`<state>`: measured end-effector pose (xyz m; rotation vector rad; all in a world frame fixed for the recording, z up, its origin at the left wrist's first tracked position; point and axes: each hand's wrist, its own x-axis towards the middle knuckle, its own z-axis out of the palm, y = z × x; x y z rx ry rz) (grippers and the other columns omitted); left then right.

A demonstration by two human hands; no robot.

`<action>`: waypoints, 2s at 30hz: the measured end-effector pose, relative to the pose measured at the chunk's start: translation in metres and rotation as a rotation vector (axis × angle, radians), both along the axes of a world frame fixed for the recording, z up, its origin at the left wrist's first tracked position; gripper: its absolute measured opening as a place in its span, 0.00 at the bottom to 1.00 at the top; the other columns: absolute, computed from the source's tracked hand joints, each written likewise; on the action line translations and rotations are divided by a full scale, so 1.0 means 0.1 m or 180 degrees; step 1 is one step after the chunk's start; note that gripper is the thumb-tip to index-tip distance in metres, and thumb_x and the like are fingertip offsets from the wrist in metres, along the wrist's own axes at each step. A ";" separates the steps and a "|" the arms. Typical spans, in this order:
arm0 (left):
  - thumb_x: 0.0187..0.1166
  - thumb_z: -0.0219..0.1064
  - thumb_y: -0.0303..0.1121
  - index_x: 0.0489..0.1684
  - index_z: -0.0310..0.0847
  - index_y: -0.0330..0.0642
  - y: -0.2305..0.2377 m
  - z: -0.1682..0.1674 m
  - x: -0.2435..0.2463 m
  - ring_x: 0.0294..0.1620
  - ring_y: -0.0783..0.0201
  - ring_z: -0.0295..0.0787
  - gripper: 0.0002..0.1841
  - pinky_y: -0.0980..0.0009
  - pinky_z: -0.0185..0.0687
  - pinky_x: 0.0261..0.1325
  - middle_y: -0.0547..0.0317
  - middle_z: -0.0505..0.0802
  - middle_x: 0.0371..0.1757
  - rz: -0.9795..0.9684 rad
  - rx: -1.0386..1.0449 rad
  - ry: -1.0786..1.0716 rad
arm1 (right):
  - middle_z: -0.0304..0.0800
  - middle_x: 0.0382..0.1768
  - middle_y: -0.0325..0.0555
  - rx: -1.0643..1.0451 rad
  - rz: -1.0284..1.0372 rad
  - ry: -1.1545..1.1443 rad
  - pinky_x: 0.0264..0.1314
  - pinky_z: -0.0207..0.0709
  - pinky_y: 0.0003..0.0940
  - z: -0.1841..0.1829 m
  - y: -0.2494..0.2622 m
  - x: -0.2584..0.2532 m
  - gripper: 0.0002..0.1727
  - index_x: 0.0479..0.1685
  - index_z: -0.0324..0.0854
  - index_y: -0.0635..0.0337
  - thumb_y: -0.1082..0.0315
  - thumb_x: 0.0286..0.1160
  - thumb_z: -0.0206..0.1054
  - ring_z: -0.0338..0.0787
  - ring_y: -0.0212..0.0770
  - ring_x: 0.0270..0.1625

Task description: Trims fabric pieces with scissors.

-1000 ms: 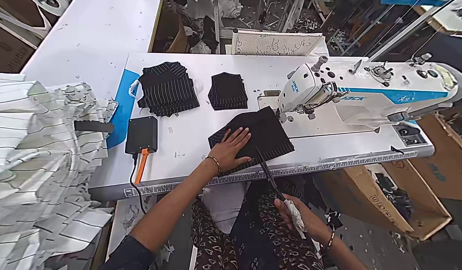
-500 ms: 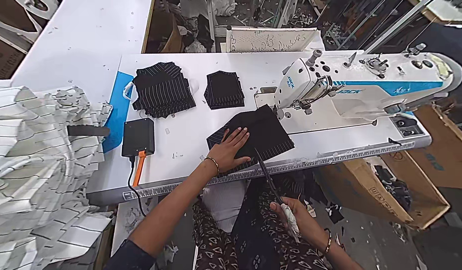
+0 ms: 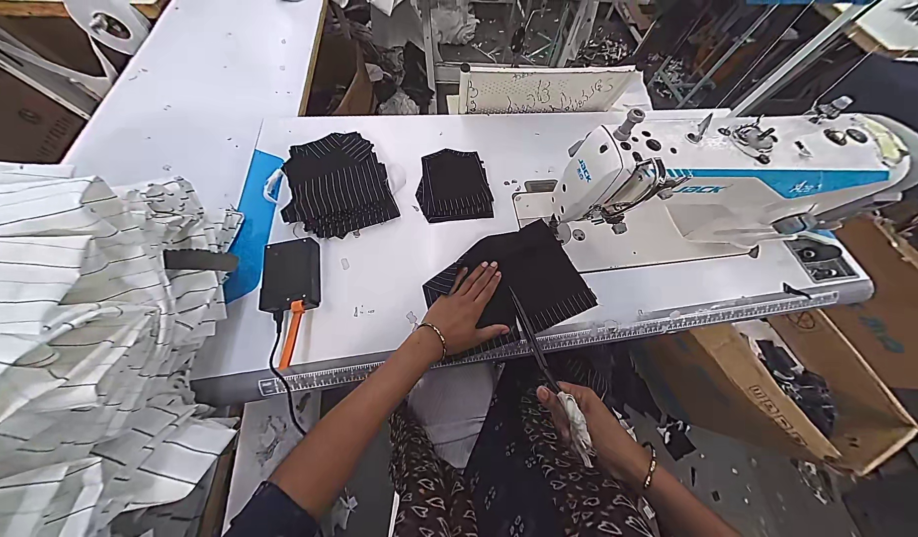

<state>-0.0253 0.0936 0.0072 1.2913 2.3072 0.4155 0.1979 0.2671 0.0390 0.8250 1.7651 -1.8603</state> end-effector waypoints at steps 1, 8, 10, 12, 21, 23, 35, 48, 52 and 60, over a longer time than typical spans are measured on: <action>0.82 0.48 0.71 0.97 0.38 0.40 0.00 0.00 0.01 0.99 0.57 0.28 0.52 0.49 0.22 0.96 0.54 0.43 0.98 -0.0005 0.0008 0.0013 | 0.73 0.13 0.30 -0.0027 0.0015 -0.0008 0.19 0.69 0.19 0.00 0.00 -0.04 0.20 0.26 0.74 0.51 0.49 0.83 0.66 0.74 0.25 0.14; 0.81 0.49 0.72 0.96 0.40 0.37 -0.01 -0.01 0.05 0.99 0.55 0.30 0.54 0.50 0.26 0.96 0.50 0.45 0.98 -0.0004 0.0029 0.0088 | 0.74 0.13 0.30 -0.0063 0.0090 0.0026 0.19 0.70 0.19 0.00 0.03 -0.16 0.20 0.25 0.74 0.52 0.50 0.82 0.67 0.75 0.25 0.14; 0.81 0.50 0.71 0.96 0.38 0.36 0.00 0.01 0.05 0.99 0.54 0.29 0.54 0.50 0.26 0.96 0.50 0.43 0.98 0.0014 0.0000 0.0020 | 0.74 0.13 0.31 -0.0072 0.0050 -0.0008 0.19 0.70 0.19 0.02 0.05 -0.15 0.19 0.25 0.74 0.52 0.52 0.84 0.66 0.75 0.25 0.14; 0.80 0.52 0.70 0.96 0.40 0.36 0.00 0.01 0.06 0.98 0.53 0.31 0.54 0.51 0.26 0.96 0.48 0.45 0.98 0.0025 0.0028 0.0050 | 0.74 0.13 0.31 -0.0091 0.0028 -0.0029 0.18 0.70 0.19 0.03 0.05 -0.19 0.20 0.25 0.74 0.52 0.53 0.86 0.64 0.75 0.25 0.14; 0.81 0.56 0.67 0.94 0.47 0.35 -0.04 -0.03 0.08 0.98 0.53 0.33 0.51 0.53 0.29 0.96 0.48 0.50 0.97 -0.0018 0.0207 0.0004 | 0.74 0.14 0.31 0.0037 0.0117 -0.0012 0.20 0.71 0.21 0.02 0.08 -0.37 0.18 0.28 0.75 0.53 0.53 0.86 0.65 0.75 0.26 0.15; 0.81 0.57 0.66 0.93 0.49 0.35 -0.03 -0.03 0.08 0.98 0.53 0.35 0.50 0.53 0.29 0.96 0.48 0.52 0.97 -0.0009 0.0254 -0.0009 | 0.75 0.14 0.31 0.0030 0.0068 0.0022 0.19 0.71 0.21 0.01 0.08 -0.37 0.19 0.26 0.76 0.53 0.53 0.85 0.66 0.75 0.26 0.14; 0.88 0.58 0.51 0.65 0.85 0.38 -0.19 -0.12 0.01 0.90 0.51 0.65 0.25 0.49 0.48 0.93 0.49 0.82 0.80 -0.0311 0.1211 -0.0150 | 0.73 0.13 0.30 0.0019 0.0096 0.0072 0.17 0.68 0.20 0.09 0.20 -0.34 0.20 0.23 0.75 0.51 0.54 0.88 0.63 0.72 0.25 0.13; 0.75 0.56 0.73 0.97 0.46 0.57 0.06 -0.02 -0.07 0.98 0.49 0.35 0.51 0.36 0.25 0.91 0.59 0.49 0.98 0.1001 0.0052 0.0290 | 0.73 0.14 0.29 -0.0282 0.0056 -0.0081 0.18 0.67 0.18 0.01 0.28 0.17 0.19 0.26 0.74 0.49 0.50 0.85 0.64 0.73 0.23 0.14; 0.69 0.53 0.80 0.97 0.43 0.67 0.12 0.01 -0.16 0.98 0.49 0.30 0.54 0.29 0.17 0.88 0.64 0.46 0.98 0.0802 -0.0203 0.0279 | 0.73 0.14 0.29 0.0042 0.0230 -0.0123 0.20 0.69 0.19 0.02 0.30 0.07 0.19 0.29 0.74 0.50 0.47 0.82 0.67 0.74 0.24 0.16; 0.68 0.47 0.83 0.98 0.41 0.68 0.10 0.01 -0.15 0.98 0.50 0.26 0.54 0.29 0.15 0.88 0.63 0.43 0.99 0.0688 -0.0318 0.0329 | 0.72 0.19 0.32 0.0718 0.0810 -0.0208 0.28 0.70 0.26 0.01 0.41 -0.34 0.24 0.33 0.74 0.54 0.42 0.79 0.68 0.74 0.28 0.21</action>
